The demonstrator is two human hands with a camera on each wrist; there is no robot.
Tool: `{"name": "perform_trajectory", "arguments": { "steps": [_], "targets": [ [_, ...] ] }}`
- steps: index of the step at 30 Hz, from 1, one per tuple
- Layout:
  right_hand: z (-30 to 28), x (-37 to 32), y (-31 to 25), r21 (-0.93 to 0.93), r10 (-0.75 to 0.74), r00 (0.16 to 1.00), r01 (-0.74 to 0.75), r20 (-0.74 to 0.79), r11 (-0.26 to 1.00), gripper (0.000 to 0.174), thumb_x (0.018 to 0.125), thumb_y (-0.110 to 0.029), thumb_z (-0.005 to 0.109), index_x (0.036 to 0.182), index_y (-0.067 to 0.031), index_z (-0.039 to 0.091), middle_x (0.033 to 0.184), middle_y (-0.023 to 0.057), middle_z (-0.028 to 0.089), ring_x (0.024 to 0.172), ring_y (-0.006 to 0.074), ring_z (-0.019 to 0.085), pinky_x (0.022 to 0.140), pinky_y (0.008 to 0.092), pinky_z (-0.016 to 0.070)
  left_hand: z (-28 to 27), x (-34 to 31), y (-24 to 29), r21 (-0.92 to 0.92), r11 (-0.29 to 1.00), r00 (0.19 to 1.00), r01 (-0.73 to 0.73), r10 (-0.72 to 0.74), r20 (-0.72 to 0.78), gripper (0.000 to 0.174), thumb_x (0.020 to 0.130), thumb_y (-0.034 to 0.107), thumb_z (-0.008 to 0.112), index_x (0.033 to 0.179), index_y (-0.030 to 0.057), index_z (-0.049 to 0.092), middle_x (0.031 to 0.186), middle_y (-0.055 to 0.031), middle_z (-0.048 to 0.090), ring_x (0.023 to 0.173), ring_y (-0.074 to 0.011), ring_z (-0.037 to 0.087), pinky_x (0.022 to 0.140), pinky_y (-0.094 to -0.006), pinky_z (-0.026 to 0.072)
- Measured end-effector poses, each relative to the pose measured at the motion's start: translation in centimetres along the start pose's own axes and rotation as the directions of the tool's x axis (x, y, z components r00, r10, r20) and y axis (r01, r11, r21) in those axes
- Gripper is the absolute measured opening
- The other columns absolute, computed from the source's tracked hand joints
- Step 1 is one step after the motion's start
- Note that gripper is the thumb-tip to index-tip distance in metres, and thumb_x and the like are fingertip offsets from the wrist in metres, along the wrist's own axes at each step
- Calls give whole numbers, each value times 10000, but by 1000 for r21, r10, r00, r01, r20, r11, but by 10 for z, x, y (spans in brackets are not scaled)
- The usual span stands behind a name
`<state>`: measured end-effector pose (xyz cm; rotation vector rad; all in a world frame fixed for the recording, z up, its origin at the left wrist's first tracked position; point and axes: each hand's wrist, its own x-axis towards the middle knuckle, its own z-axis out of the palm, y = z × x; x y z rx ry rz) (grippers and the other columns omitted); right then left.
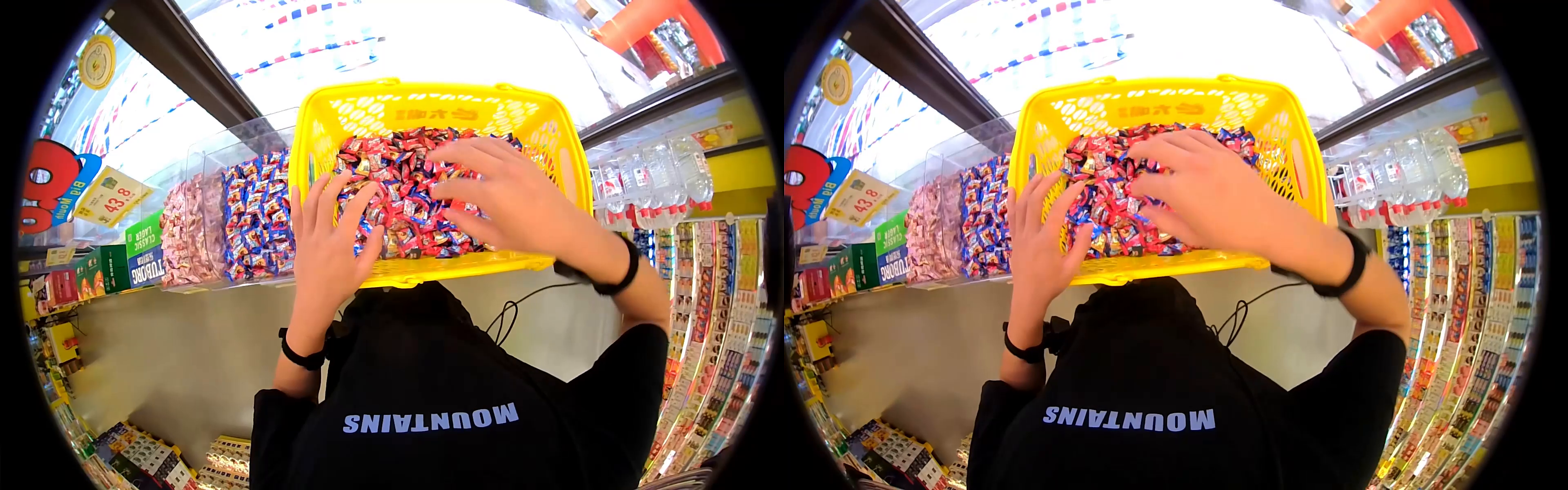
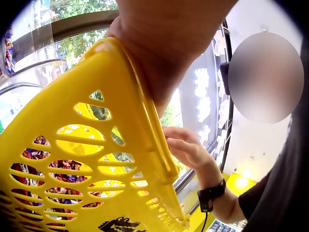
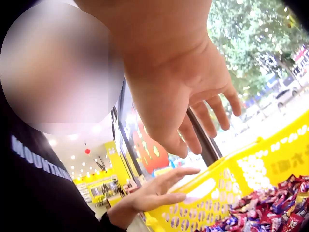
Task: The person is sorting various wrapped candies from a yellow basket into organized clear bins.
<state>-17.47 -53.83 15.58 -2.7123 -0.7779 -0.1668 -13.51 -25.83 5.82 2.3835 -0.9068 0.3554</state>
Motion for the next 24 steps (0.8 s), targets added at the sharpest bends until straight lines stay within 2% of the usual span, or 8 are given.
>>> {"name": "perform_trajectory", "arguments": {
  "steps": [2, 4, 7, 10, 15, 18, 22, 24],
  "targets": [
    [32, 20, 20, 42, 16, 993, -21, 121, 999, 241, 879, -216, 844, 1082, -92, 804, 1483, 156, 646, 1356, 396, 617, 1152, 521, 498, 0, 0, -1, 8, 1000, 1000, -1, 1, 2, 540, 906, 236, 810, 1431, 189, 690, 1555, -126, 558, 1504, -393, 464, 1308, -641, 240],
    [73, 31, 43, -16, 113, 947, -113, 301, 993, 312, 883, -345, 852, 1049, -83, 833, 1560, 198, 580, 1430, 420, 546, 1162, 556, 480, 1, -1, -3, 2, 1000, 1000, 2, -2, -4, 539, 902, 237, 813, 1426, 191, 692, 1556, -126, 558, 1500, -395, 466, 1308, -644, 239],
    [120, 37, 65, -273, 220, 870, -104, 441, 956, 384, 863, -445, 861, 988, -82, 853, 1605, 236, 519, 1498, 447, 458, 1175, 591, 458, 3, -2, -6, -7, 1000, 1000, -1, 1, -19, 535, 899, 237, 814, 1418, 193, 696, 1560, -126, 553, 1496, -395, 467, 1309, -648, 236],
    [137, 45, 80, -197, 192, 836, -103, 514, 975, 398, 844, -477, 870, 919, -87, 860, 1635, 259, 474, 1539, 470, 393, 1173, 604, 453, 4, -3, -7, -28, 1000, 999, 2, -3, -35, 510, 895, 238, 812, 1393, 199, 708, 1560, -125, 549, 1496, -391, 467, 1313, -647, 235],
    [153, 38, 82, -287, 192, 879, -67, 437, 956, 289, 764, -373, 917, 864, -109, 855, 1608, 236, 516, 1552, 452, 398, 1250, 571, 373, 4, -2, -7, -58, 998, 999, 4, -7, -50, 471, 891, 240, 813, 1353, 201, 725, 1553, -131, 552, 1501, -389, 463, 1319, -635, 237],
    [138, 43, 81, -237, 150, 852, -31, 502, 971, 247, 767, -323, 905, 849, -100, 839, 1605, 227, 524, 1556, 437, 405, 1257, 555, 374, 4, -3, -8, -69, 998, 999, 5, -8, -44, 462, 891, 240, 812, 1343, 196, 727, 1550, -134, 553, 1501, -392, 462, 1318, -633, 239],
    [92, 49, 57, 33, 94, 925, -115, 368, 993, 246, 783, -239, 897, 953, -84, 810, 1642, 219, 478, 1543, 443, 417, 1258, 563, 377, 3, -3, -7, -71, 997, 999, 5, -8, -42, 460, 885, 242, 819, 1333, 185, 732, 1553, -132, 551, 1500, -397, 461, 1317, -640, 233],
    [64, 47, 34, 162, 24, 958, -73, 285, 984, 284, 790, -176, 913, 1033, -93, 790, 1661, 215, 451, 1568, 452, 392, 1280, 565, 353, 0, -3, -6, -84, 996, 1000, 0, -1, -8, 450, 893, 263, 813, 1327, 180, 728, 1556, -131, 542, 1520, -384, 442, 1311, -658, 229]
  ]
}}
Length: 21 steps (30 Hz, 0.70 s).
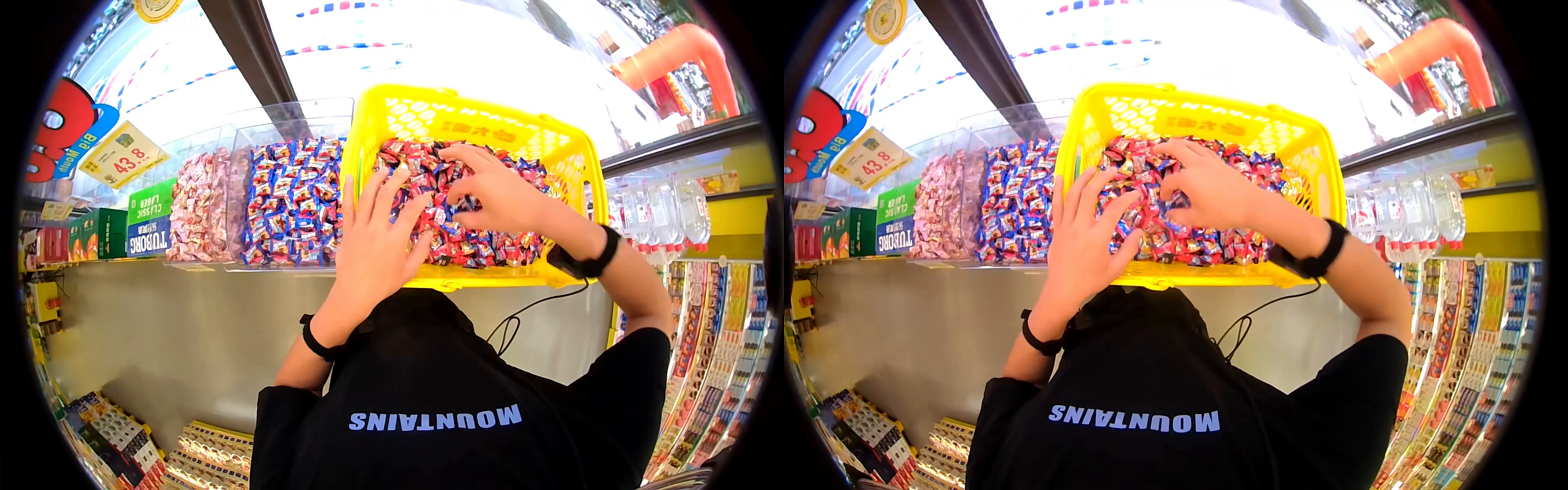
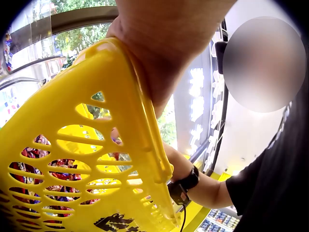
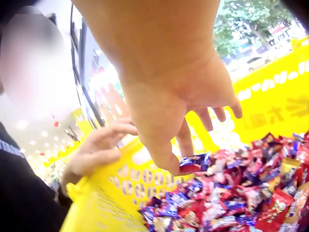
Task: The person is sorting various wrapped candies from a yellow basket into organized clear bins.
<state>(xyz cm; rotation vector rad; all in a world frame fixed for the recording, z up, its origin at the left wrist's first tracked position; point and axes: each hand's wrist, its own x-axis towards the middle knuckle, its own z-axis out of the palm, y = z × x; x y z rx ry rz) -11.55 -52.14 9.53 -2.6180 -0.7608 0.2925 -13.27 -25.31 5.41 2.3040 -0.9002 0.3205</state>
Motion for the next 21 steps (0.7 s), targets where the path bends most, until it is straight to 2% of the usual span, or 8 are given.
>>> {"name": "perform_trajectory", "arguments": {
  "steps": [2, 4, 5, 9, 12, 13, 15, 21],
  "targets": [
    [-6, -14, -23, 78, -88, 989, 98, -120, 992, 297, 787, -151, 923, 1043, -96, 781, 1662, 214, 449, 1586, 456, 374, 1295, 571, 334, -3, 1, 0, -21, 999, 999, -39, 40, 31, 458, 889, 278, 818, 1329, 188, 725, 1568, -128, 530, 1536, -380, 424, 1307, -670, 230],
    [-8, -26, -48, 91, -166, 976, 180, -140, 979, 317, 776, -124, 933, 1055, -104, 785, 1676, 210, 439, 1607, 466, 346, 1302, 595, 320, -7, 1, -2, -54, 993, 992, -109, 112, 53, 484, 874, 289, 836, 1338, 209, 724, 1589, -123, 515, 1549, -384, 408, 1302, -675, 235],
    [-6, -31, -58, 104, -162, 975, 179, -155, 978, 338, 772, -111, 932, 1081, -123, 798, 1689, 199, 432, 1605, 476, 344, 1291, 615, 334, -10, 3, -1, -123, 987, 988, -106, 118, 95, 506, 827, 231, 867, 1320, 270, 759, 1624, -122, 493, 1576, -408, 388, 1295, -683, 254],
    [18, -47, -65, 74, -152, 951, 177, -268, 981, 382, 759, -160, 946, 1116, -158, 811, 1686, 187, 447, 1587, 476, 374, 1261, 574, 389, -14, 4, -5, -228, 948, 961, -221, 252, 117, 463, 800, 201, 889, 1242, 305, 799, 1629, -108, 497, 1570, -412, 392, 1304, -640, 300],
    [32, -54, -65, 121, -92, 943, 137, -321, 983, 381, 772, -151, 942, 1134, -175, 827, 1677, 185, 460, 1583, 480, 378, 1261, 581, 386, -13, 1, -12, -283, 923, 941, -262, 309, 137, 445, 787, 219, 904, 1217, 284, 809, 1598, -93, 530, 1563, -407, 400, 1309, -622, 311],
    [38, -55, -65, 136, -79, 934, 133, -349, 982, 378, 777, -145, 939, 1138, -179, 830, 1675, 185, 462, 1581, 480, 381, 1260, 584, 385, -16, 3, -10, -306, 923, 949, -233, 285, 137, 358, 777, 240, 919, 1120, 244, 816, 1556, -69, 569, 1551, -401, 414, 1307, -625, 316],
    [47, -59, -65, 132, -40, 917, 100, -398, 986, 406, 773, -156, 944, 1163, -180, 834, 1666, 189, 475, 1573, 481, 393, 1253, 595, 386, -14, 2, -11, -288, 933, 960, -217, 257, 110, 315, 773, 249, 925, 1062, 223, 803, 1527, -57, 586, 1544, -394, 421, 1305, -626, 319],
    [55, -60, -69, 125, 49, 881, 12, -470, 992, 351, 745, -208, 961, 1052, -107, 824, 1599, 178, 554, 1536, 460, 458, 1230, 577, 413, -8, -1, -10, -241, 952, 973, -188, 214, 89, 255, 766, 290, 931, 949, 183, 791, 1439, -28, 633, 1523, -363, 450, 1297, -643, 310]
  ]
}}
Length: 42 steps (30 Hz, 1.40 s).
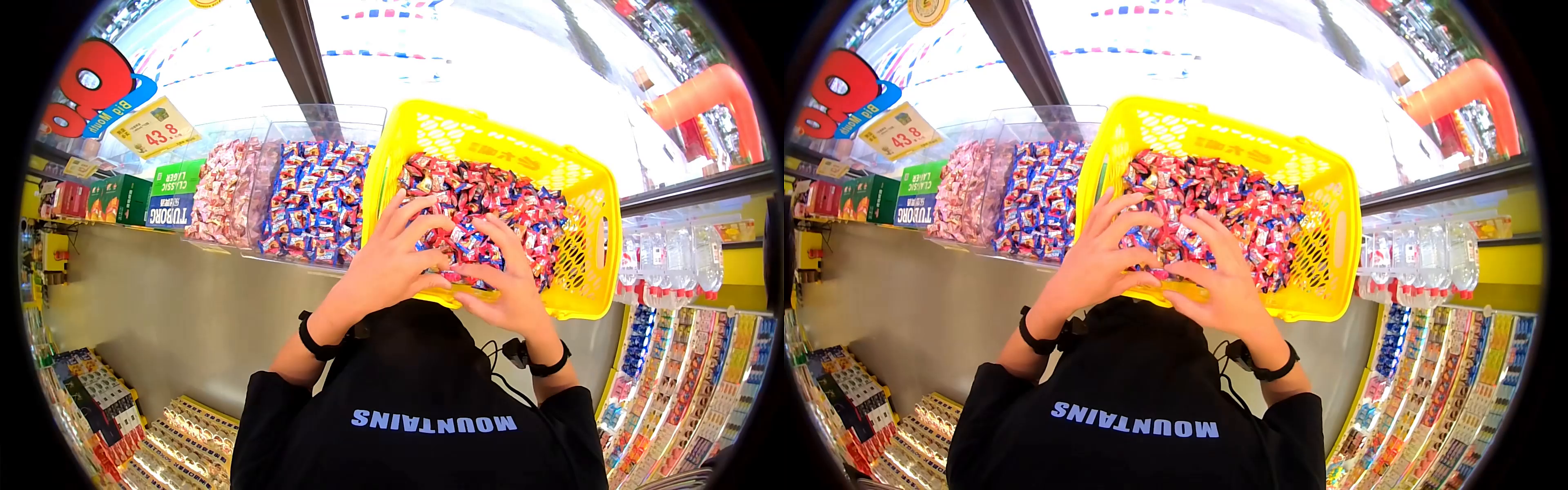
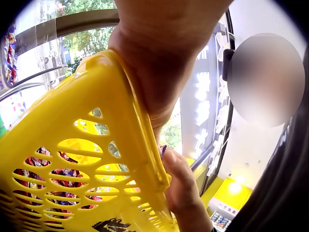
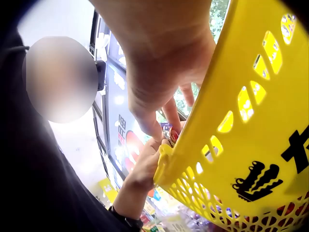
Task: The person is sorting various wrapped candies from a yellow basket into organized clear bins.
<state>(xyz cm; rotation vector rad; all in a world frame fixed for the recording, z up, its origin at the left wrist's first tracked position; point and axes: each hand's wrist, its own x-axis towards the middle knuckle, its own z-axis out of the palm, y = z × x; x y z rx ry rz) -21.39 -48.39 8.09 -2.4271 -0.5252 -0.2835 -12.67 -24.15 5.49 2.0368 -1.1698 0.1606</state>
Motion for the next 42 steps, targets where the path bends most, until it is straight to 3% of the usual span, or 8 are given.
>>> {"name": "perform_trajectory", "arguments": {
  "steps": [2, 6, 12, 15, 23, 31, 37, 42],
  "targets": [
    [11, 0, 3, -29, -10, 999, 8, -48, 1000, 308, 762, -196, 952, 1019, -91, 818, 1552, 170, 602, 1500, 443, 506, 1212, 561, 436, 2, -1, -2, 29, 999, 1000, -18, 18, -1, 246, 758, 310, 933, 916, 179, 798, 1432, -20, 641, 1516, -353, 459, 1294, -644, 308],
    [15, -1, 3, 24, 21, 997, -19, -75, 1000, 228, 782, -92, 922, 995, -90, 839, 1561, 173, 592, 1505, 416, 514, 1223, 527, 442, 2, -3, 1, 65, 998, 1000, -1, 2, -17, 237, 748, 363, 925, 844, 181, 807, 1412, 6, 667, 1499, -340, 479, 1294, -642, 303],
    [18, -6, 6, 121, 37, 992, -23, -119, 992, 240, 802, -135, 921, 999, -63, 805, 1535, 179, 609, 1460, 424, 551, 1192, 520, 462, 0, 2, 5, 94, 996, 999, 3, 1, -42, 263, 749, 419, 907, 826, 191, 801, 1363, 34, 692, 1460, -326, 518, 1285, -637, 315],
    [16, -6, 7, 168, 30, 991, -8, -129, 986, 245, 830, -157, 910, 1008, -50, 782, 1534, 187, 598, 1444, 427, 560, 1182, 526, 470, -2, 2, 7, 111, 992, 998, 57, -59, 17, 277, 709, 425, 927, 826, 190, 838, 1334, 20, 726, 1465, -353, 507, 1306, -634, 295],
    [17, -7, 8, 151, -27, 981, 57, -195, 987, 280, 813, -143, 897, 1045, -41, 776, 1531, 203, 579, 1451, 440, 523, 1176, 548, 450, -1, 2, 7, 124, 987, 994, 98, -102, 28, 240, 706, 357, 960, 822, 212, 807, 1255, 43, 715, 1411, -322, 549, 1281, -622, 348],
    [13, -2, 1, 143, -21, 974, 54, -225, 988, 216, 821, -146, 895, 998, -56, 809, 1475, 155, 643, 1418, 411, 576, 1160, 517, 473, 1, -3, 3, 149, 989, 999, -6, 11, -35, 275, 703, 333, 963, 893, 197, 818, 1273, 13, 725, 1419, -350, 550, 1267, -631, 345],
    [36, 16, -28, 67, -5, 954, 26, -300, 997, 193, 804, -109, 910, 971, -72, 821, 1452, 151, 659, 1411, 411, 582, 1144, 525, 487, -30, -17, -14, 141, 987, 994, -76, 86, -69, 257, 746, 273, 954, 957, 204, 824, 1358, -20, 700, 1426, -359, 532, 1257, -634, 362],
    [85, 66, -78, 27, -55, 945, 67, -324, 997, 237, 774, -99, 933, 987, -72, 834, 1438, 184, 665, 1384, 430, 598, 1141, 539, 493, -99, -60, -59, 81, 996, 998, -42, 45, -36, 284, 741, 227, 951, 1004, 188, 849, 1415, -67, 671, 1456, -382, 491, 1276, -624, 334]
  ]
}}
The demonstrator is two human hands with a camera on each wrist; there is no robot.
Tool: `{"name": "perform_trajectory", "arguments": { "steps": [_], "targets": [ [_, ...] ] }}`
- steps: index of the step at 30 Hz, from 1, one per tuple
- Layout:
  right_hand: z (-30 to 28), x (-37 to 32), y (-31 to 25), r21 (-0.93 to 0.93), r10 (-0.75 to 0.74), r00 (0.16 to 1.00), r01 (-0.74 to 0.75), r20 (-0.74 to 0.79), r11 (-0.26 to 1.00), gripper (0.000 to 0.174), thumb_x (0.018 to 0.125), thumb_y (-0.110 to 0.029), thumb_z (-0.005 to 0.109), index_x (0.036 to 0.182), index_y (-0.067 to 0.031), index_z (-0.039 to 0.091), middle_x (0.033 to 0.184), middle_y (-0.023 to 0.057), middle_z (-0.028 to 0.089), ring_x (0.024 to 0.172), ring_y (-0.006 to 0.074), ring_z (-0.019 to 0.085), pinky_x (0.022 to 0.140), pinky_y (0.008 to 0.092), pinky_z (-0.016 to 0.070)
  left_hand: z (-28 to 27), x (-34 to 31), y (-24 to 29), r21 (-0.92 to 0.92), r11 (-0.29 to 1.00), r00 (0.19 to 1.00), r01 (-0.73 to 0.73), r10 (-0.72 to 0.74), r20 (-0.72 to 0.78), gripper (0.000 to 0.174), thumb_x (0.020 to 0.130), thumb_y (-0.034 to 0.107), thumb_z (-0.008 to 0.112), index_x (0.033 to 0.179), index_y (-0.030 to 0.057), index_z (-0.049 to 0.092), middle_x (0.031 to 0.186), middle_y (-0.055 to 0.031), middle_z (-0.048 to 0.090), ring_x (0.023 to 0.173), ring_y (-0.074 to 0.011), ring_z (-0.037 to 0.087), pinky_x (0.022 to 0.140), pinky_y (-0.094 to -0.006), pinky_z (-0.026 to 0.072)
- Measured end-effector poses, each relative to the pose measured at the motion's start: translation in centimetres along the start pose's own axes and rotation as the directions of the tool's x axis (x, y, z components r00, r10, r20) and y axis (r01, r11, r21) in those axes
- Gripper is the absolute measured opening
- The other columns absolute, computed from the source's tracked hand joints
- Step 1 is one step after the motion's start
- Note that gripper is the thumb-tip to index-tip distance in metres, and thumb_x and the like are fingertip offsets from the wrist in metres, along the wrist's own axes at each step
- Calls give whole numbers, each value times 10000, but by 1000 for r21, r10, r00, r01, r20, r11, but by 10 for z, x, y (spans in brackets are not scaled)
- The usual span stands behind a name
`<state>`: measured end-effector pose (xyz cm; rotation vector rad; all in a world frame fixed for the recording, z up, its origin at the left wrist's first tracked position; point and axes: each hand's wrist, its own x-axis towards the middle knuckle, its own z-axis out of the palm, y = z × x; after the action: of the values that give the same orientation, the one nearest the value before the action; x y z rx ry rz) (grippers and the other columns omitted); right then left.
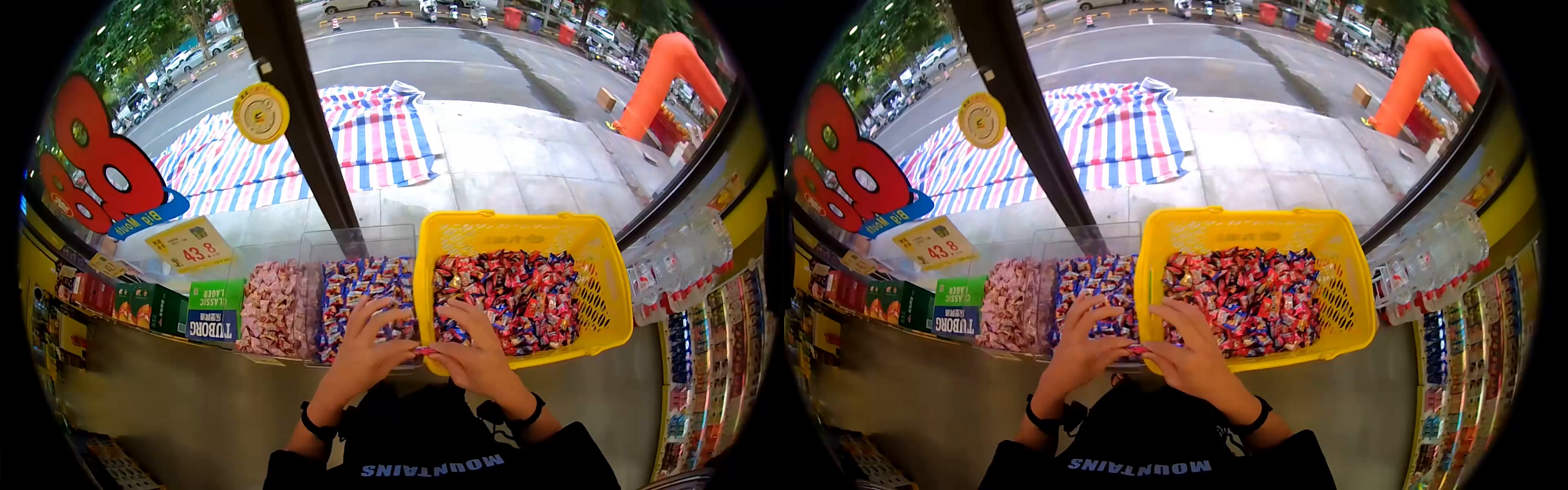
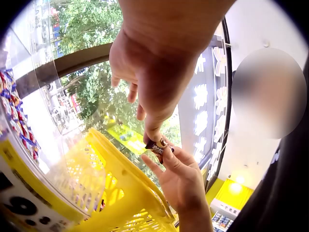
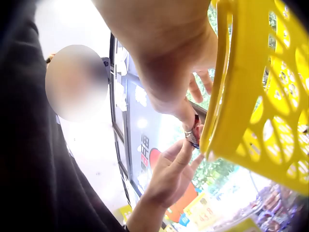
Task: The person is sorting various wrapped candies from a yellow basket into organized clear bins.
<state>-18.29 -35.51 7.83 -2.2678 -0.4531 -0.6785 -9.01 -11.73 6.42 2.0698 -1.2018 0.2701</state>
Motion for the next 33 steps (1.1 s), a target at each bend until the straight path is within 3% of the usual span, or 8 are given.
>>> {"name": "perform_trajectory", "arguments": {
  "steps": [3, 5, 10, 14, 22, 28, 31, 33],
  "targets": [
    [36, 25, -27, 21, -44, 998, 44, 39, 999, 222, 786, -85, 926, 977, -40, 823, 1433, 211, 659, 1372, 448, 606, 1154, 549, 488, -35, -29, -30, -30, 1000, 1000, 8, -9, -6, 266, 763, 212, 941, 1014, 178, 862, 1462, -58, 659, 1483, -386, 467, 1285, -615, 318],
    [78, 33, -42, 26, -1, 1000, 0, 16, 1000, 209, 809, -88, 901, 988, -37, 805, 1444, 177, 663, 1372, 435, 608, 1125, 546, 507, -56, -50, -49, -92, 993, 996, 73, -78, -46, 252, 767, 218, 941, 1003, 180, 862, 1446, -54, 671, 1491, -380, 465, 1296, -623, 299],
    [126, 34, -53, 14, 74, 992, -76, 102, 997, 238, 835, -129, 899, 1041, -59, 804, 1465, 161, 655, 1382, 407, 604, 1152, 513, 489, -79, -72, -81, -27, 996, 997, 81, -81, 5, 232, 752, 229, 940, 961, 183, 852, 1440, -36, 676, 1493, -380, 468, 1304, -644, 281],
    [143, 37, -51, -113, 97, 984, -80, 151, 990, 380, 809, -99, 899, 1171, -121, 788, 1468, 149, 627, 1400, 410, 581, 1154, 534, 488, -76, -83, -101, 23, 996, 997, 81, -81, 1, 185, 756, 242, 926, 892, 156, 833, 1406, -24, 681, 1489, -377, 473, 1296, -668, 274],
    [158, 61, -43, -278, 24, 963, 54, 270, 959, 338, 764, -144, 889, 1083, -127, 779, 1497, 142, 619, 1429, 390, 561, 1188, 567, 446, -65, -86, -121, 20, 989, 990, 144, -144, -10, 158, 815, 206, 897, 908, 116, 807, 1440, -58, 645, 1493, -402, 458, 1291, -681, 249],
    [169, 73, -30, -403, 91, 964, 18, 250, 915, 267, 762, -162, 874, 1010, -119, 784, 1476, 144, 636, 1418, 387, 568, 1189, 562, 439, -57, -85, -131, 100, 969, 974, 224, -221, -42, 306, 909, 234, 835, 1195, 144, 772, 1602, -140, 510, 1556, -452, 348, 1296, -711, 188],
    [170, 75, -24, -493, 180, 958, -48, 225, 869, 226, 775, -189, 869, 978, -124, 795, 1455, 142, 654, 1398, 382, 580, 1175, 552, 444, -52, -87, -135, 169, 956, 971, 239, -234, -52, 447, 871, 257, 865, 1289, 177, 728, 1600, -168, 480, 1567, -448, 329, 1284, -734, 185],
    [171, 78, -21, -550, 221, 950, -66, 222, 833, 202, 781, -205, 869, 954, -126, 800, 1441, 142, 666, 1382, 379, 589, 1162, 544, 451, -50, -86, -134, 184, 950, 967, 253, -250, -37, 449, 874, 260, 862, 1295, 178, 726, 1614, -171, 466, 1576, -446, 317, 1283, -738, 179]
  ]
}}
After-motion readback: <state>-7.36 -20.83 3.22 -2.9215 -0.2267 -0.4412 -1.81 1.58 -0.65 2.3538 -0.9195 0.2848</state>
